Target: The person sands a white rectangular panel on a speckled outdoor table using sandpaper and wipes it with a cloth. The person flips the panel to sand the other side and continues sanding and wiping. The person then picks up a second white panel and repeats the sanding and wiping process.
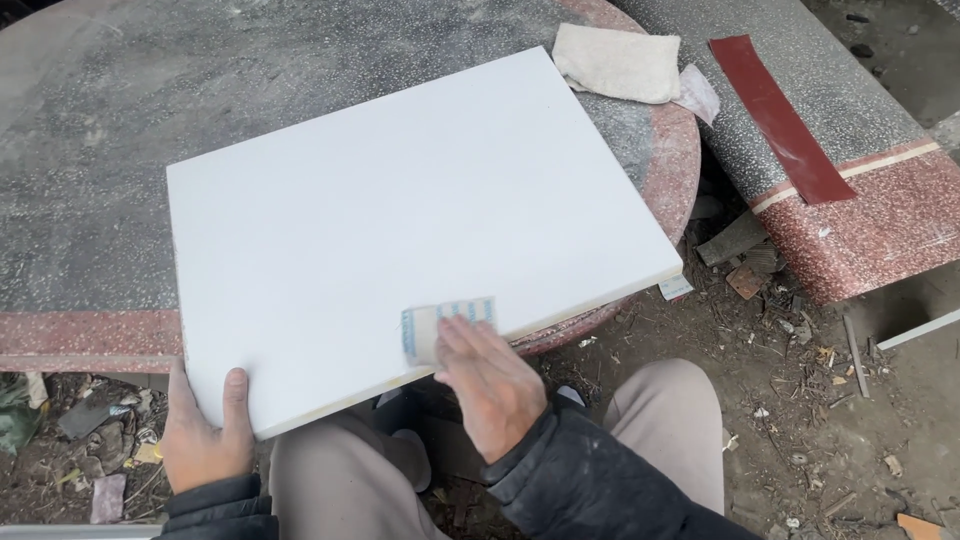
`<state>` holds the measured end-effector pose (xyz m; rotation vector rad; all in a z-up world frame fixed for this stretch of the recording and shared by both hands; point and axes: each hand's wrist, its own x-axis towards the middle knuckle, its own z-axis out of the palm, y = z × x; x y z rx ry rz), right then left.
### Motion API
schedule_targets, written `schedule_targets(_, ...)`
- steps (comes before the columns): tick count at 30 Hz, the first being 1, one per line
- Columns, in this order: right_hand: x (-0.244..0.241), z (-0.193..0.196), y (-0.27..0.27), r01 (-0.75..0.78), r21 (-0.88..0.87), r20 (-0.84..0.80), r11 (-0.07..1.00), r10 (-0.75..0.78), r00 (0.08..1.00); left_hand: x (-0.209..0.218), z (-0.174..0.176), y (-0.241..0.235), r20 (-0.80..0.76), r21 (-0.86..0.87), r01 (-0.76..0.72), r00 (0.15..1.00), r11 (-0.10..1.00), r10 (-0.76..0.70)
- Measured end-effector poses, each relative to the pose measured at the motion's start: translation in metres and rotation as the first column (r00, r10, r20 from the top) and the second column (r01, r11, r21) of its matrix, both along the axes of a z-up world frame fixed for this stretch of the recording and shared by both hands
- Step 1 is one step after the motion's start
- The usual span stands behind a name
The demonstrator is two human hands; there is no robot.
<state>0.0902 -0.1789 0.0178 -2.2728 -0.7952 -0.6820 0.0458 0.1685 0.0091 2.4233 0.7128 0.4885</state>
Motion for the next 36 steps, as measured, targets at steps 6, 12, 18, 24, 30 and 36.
schedule_targets(6,0.081,-0.020,-0.130,0.363,-0.024,0.140,0.932,-0.356,0.924,-0.002,0.009,-0.009,-0.059,-0.130,-0.058,0.997,0.990,0.051)
schedule_targets(12,0.026,-0.006,-0.031,0.034,0.036,0.098,0.999,-0.038,0.994,-0.017,0.003,-0.030,-0.073,-0.111,-0.123,0.991,0.986,0.116)
schedule_targets(18,0.102,-0.033,-0.150,0.475,-0.123,0.013,0.871,-0.477,0.879,-0.036,0.013,-0.057,-0.099,-0.231,-0.150,0.987,0.961,0.130)
schedule_targets(24,0.082,-0.029,-0.101,-0.010,-0.244,0.242,0.970,0.071,0.968,-0.052,-0.004,-0.038,-0.105,-0.551,-0.112,0.992,0.827,0.064)
schedule_targets(30,0.131,-0.007,-0.133,0.025,-0.440,-0.030,0.898,-0.043,0.999,-0.008,0.016,-0.025,-0.303,-0.775,-0.315,0.946,0.548,0.115)
schedule_targets(36,0.115,-0.001,-0.128,-0.145,-0.520,-0.117,0.842,0.098,0.988,-0.006,0.007,-0.029,-0.129,-0.901,-0.184,0.978,0.394,0.161)
